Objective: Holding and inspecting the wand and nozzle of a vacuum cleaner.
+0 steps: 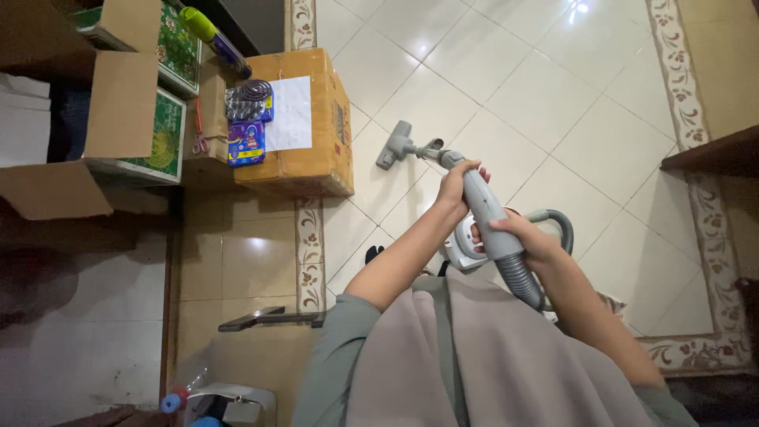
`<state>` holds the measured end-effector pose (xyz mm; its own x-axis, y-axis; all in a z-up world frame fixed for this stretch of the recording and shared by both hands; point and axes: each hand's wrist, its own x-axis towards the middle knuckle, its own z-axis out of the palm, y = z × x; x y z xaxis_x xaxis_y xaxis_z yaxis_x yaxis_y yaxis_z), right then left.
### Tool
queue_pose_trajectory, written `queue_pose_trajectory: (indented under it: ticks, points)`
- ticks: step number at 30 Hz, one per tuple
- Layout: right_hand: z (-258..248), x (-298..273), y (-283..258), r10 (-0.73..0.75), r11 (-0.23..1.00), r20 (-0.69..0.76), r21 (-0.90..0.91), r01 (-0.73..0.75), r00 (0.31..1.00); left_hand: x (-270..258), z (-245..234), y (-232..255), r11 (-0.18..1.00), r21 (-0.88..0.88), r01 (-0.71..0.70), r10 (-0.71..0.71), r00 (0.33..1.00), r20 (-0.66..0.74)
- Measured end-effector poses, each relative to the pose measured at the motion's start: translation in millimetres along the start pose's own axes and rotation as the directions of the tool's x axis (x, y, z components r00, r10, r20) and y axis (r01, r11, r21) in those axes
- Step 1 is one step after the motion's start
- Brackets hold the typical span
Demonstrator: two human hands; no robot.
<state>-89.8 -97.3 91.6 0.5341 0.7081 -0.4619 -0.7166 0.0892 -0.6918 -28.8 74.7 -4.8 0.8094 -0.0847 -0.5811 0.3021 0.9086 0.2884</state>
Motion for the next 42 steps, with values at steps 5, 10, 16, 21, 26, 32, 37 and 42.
queue_pose_trajectory:
  ticks: [5,10,16,21,26,32,37,42]
  points:
    - [22,58,35,0.04,0.999,-0.238,-0.005,-0.043,0.97,37,-49,27,0.997,0.08,-0.023,0.026,0.999,-0.046]
    - [56,119,61,0.055,0.97,-0.384,-0.199,-0.141,0.922,67,-107,66,0.969,0.243,-0.049,0.072,0.994,-0.088]
    - [76,174,113,-0.005,0.918,-0.414,-0.362,-0.16,0.91,69,-162,100,0.89,0.452,-0.056,0.148,0.974,-0.171]
    - [107,186,115,-0.004,0.905,-0.476,-0.376,-0.2,0.879,67,-186,118,0.838,0.545,-0.021,0.151,0.969,-0.195]
    - [110,209,148,-0.065,0.851,-0.465,-0.488,-0.194,0.883,58,-210,140,0.75,0.66,0.041,0.092,0.982,-0.166]
    - [132,198,152,-0.051,0.75,-0.576,-0.561,-0.349,0.816,22,-207,168,0.647,0.742,0.177,-0.113,0.984,-0.136]
    - [152,163,129,-0.081,0.853,-0.596,-0.457,-0.254,0.799,7,-178,176,0.539,0.835,0.11,-0.208,0.978,0.006]
    - [172,134,92,-0.082,0.896,-0.538,-0.409,-0.175,0.839,-10,-138,185,0.514,0.855,0.067,-0.214,0.975,0.053]
